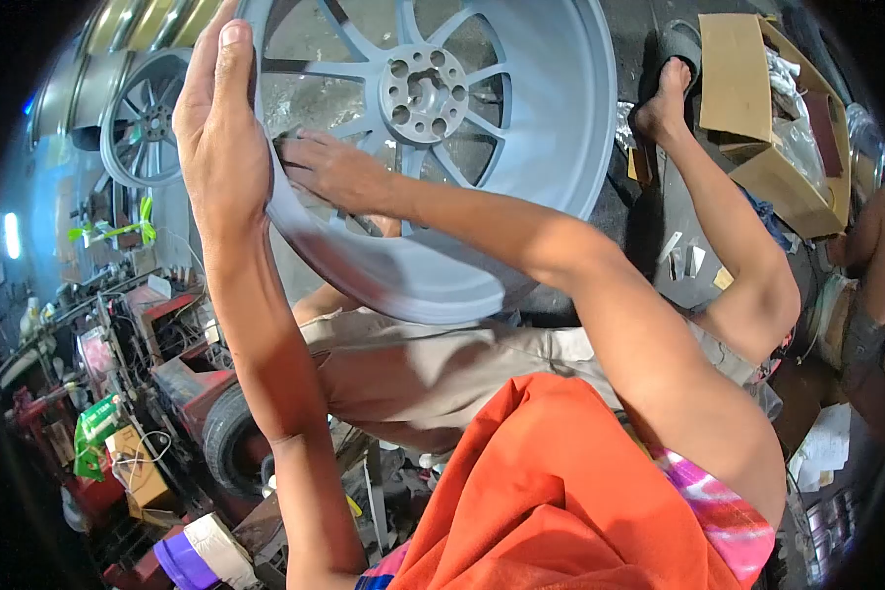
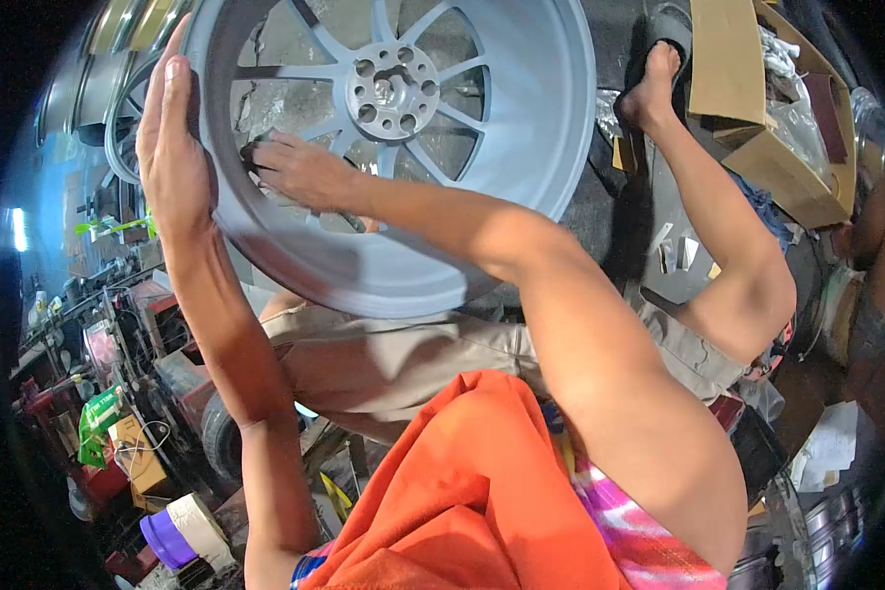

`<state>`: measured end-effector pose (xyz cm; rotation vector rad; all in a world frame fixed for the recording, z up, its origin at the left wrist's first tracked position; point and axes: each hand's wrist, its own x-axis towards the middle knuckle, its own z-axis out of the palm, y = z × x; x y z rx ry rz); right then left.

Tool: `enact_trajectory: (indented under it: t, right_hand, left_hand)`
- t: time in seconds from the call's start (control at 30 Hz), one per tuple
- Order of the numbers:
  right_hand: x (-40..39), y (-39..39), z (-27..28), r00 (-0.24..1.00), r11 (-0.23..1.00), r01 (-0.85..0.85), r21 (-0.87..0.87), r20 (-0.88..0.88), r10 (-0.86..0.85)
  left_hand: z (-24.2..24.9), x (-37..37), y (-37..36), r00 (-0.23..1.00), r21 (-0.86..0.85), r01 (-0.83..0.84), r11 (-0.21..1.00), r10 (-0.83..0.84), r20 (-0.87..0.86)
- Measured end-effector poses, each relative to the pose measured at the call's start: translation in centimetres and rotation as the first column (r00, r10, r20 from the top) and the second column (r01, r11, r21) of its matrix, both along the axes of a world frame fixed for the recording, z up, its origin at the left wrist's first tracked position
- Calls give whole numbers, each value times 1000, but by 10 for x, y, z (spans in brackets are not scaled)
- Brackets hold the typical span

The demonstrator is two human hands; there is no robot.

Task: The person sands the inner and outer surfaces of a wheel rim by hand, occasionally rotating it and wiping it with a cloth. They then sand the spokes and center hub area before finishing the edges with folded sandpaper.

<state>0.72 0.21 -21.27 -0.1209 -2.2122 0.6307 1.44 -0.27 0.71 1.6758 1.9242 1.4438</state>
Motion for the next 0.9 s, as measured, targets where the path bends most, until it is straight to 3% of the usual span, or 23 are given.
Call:
enact_trajectory:
  t: [0.07, 0.1, 0.17, 0.3, 0.33, 0.4, 0.47, 0.53, 0.57, 0.63, 0.7, 0.77, 0.8, 0.87, 0.9]
  right_hand:
    - [21, 19, -14, 998, 919, 67, 387, -27, -62]
    - [37, 30, -22, 998, 918, 64, 392, -26, -58]
    - [68, 39, -40, 973, 932, 166, 322, 102, -209]
    - [34, 11, -26, 974, 947, 194, 256, 66, -218]
    - [19, 3, -13, 979, 954, 202, 222, -73, -191]
    - [17, 3, -1, 985, 949, 174, 264, -42, -169]
    - [26, 7, -2, 990, 942, 133, 310, -7, -138]
    - [52, 24, -24, 970, 933, 204, 296, 65, -232]
    - [59, 17, -29, 971, 938, 196, 287, 79, -227]
    - [63, 15, -24, 923, 910, 297, 290, 156, -351]
    - [58, 2, -29, 926, 917, 287, 277, 164, -339]
    - [64, -20, -45, 991, 953, 79, 293, 78, -106]
    - [66, -27, -51, 991, 953, 74, 294, 81, -102]
    - [72, -39, -64, 996, 985, -87, 149, 33, 83]
    - [76, -43, -67, 996, 987, -88, 132, 36, 84]
  left_hand:
    - [2, 2, -2, 999, -8, 1, 1000, 0, 46]
    - [3, 10, 0, 999, -3, -3, 1000, 3, 47]
    - [4, 27, -1, 987, 25, -88, 996, 91, -132]
    - [10, 36, 0, 961, -2, -140, 990, 135, -243]
    - [11, 36, 4, 958, 8, -136, 991, 133, -253]
    - [7, 30, 4, 980, 18, -103, 995, 104, -168]
    - [5, 31, 1, 971, 31, -108, 994, 112, -210]
    - [2, 13, 0, 988, 20, -97, 995, 98, -115]
    - [-1, -6, -2, 997, -23, -73, 997, 73, 27]
    - [-1, -8, -2, 996, -2, -78, 997, 78, 34]
    - [1, -5, -1, 998, 13, -67, 998, 67, -11]
    - [1, -4, -1, 998, 12, -68, 998, 68, -11]
    - [0, -4, -3, 997, 9, -80, 997, 80, -4]
    - [1, -5, -4, 996, -6, -79, 997, 79, 42]
    - [1, -4, -6, 994, -31, -62, 998, 65, 84]
